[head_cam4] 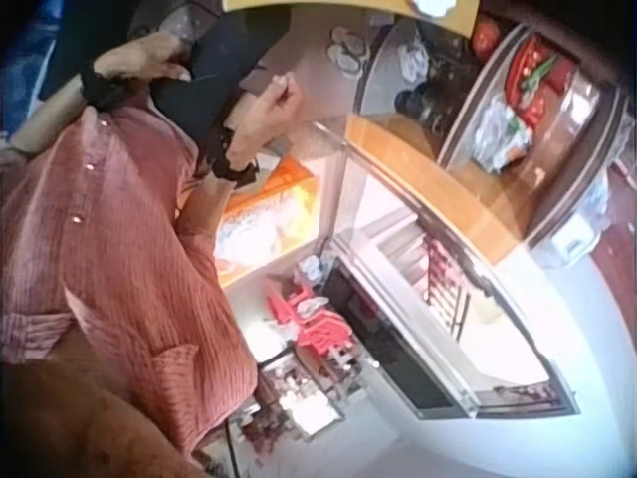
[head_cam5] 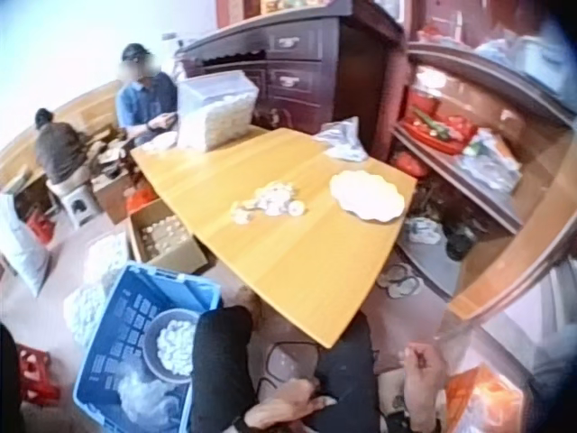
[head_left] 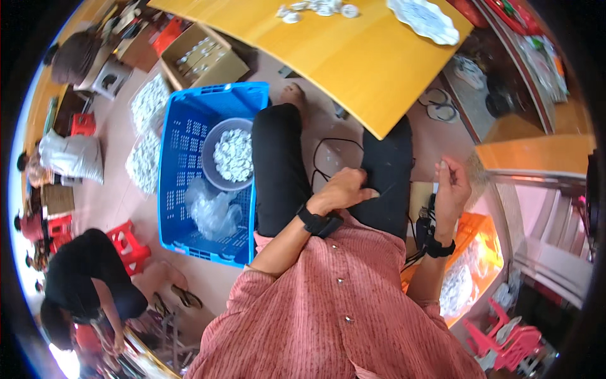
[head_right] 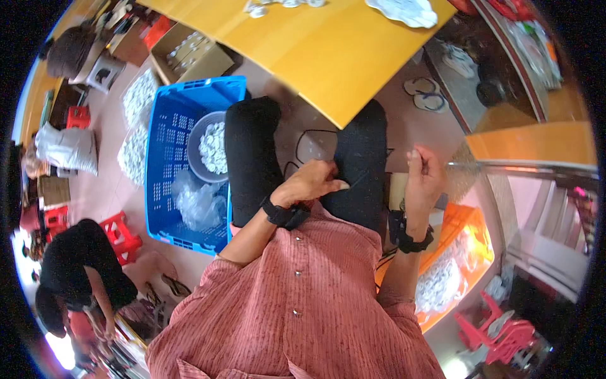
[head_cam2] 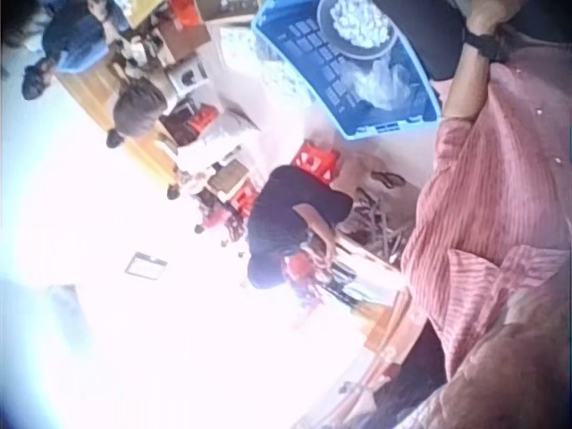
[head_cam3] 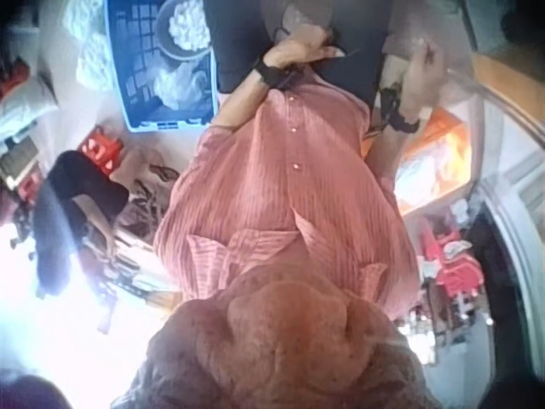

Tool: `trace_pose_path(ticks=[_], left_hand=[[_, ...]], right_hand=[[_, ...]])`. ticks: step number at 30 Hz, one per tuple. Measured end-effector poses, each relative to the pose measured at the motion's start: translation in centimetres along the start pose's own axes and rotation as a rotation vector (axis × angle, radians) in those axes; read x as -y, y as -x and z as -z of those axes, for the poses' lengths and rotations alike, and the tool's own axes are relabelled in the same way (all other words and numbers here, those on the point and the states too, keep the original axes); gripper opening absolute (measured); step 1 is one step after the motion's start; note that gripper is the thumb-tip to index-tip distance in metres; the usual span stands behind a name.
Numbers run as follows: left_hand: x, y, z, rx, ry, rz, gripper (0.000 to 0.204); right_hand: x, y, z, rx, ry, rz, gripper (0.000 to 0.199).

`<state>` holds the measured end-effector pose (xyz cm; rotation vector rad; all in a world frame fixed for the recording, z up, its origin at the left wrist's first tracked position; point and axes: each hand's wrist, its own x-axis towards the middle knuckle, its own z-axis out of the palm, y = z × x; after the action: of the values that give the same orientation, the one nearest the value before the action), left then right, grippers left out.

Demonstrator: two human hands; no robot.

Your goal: Packing and sorting small white plastic components into bags and containers.

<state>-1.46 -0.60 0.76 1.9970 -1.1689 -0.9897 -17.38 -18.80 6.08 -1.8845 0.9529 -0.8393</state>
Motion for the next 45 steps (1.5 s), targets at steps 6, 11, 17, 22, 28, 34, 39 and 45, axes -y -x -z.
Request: trace_pose_path(ticks=[6, 11, 17, 22, 28, 34, 39, 45], left_hand=[[-2.9, 1.5, 2.7, -0.106, 0.483, -0.193, 0.034], [-3.1, 4.8, 9.0, -0.326, 0.938, -0.162, 0.025], [0.4, 10.2, 16.2, -0.905, 1.157, -0.254, 0.024], [7.0, 17.5, 19.8, -1.222, 1.237, -0.247, 0.024], [14.4, 27.8, 19.7, -1.547, 1.226, -0.111, 0.027], [27.5, 33.4, 13.5, -1.638, 1.162, 0.187, 0.020], [32.1, 28.6, 5.3, -1.616, 1.292, 0.927, 0.033], [36.5, 25.2, 1.4, -1.220, 0.650, 1.294, 0.060]], right_hand=[[1.8, 1.4, -3.9, 0.291, 0.109, 0.220, 0.008], [3.5, 2.0, -5.0, 0.481, 0.238, 0.288, 0.010], [3.7, 2.5, -5.4, 0.518, 0.273, 0.256, 0.012], [3.0, 2.1, -5.9, 0.547, 0.360, 0.320, 0.012], [4.2, 3.3, -8.5, 0.686, 0.365, 0.279, 0.014], [5.5, 6.8, -12.7, 1.040, 0.200, 0.481, 0.022], [4.4, 9.0, -13.1, 1.370, 0.339, 0.417, 0.021], [6.1, 8.1, -12.0, 1.510, 0.299, 0.258, 0.016]])
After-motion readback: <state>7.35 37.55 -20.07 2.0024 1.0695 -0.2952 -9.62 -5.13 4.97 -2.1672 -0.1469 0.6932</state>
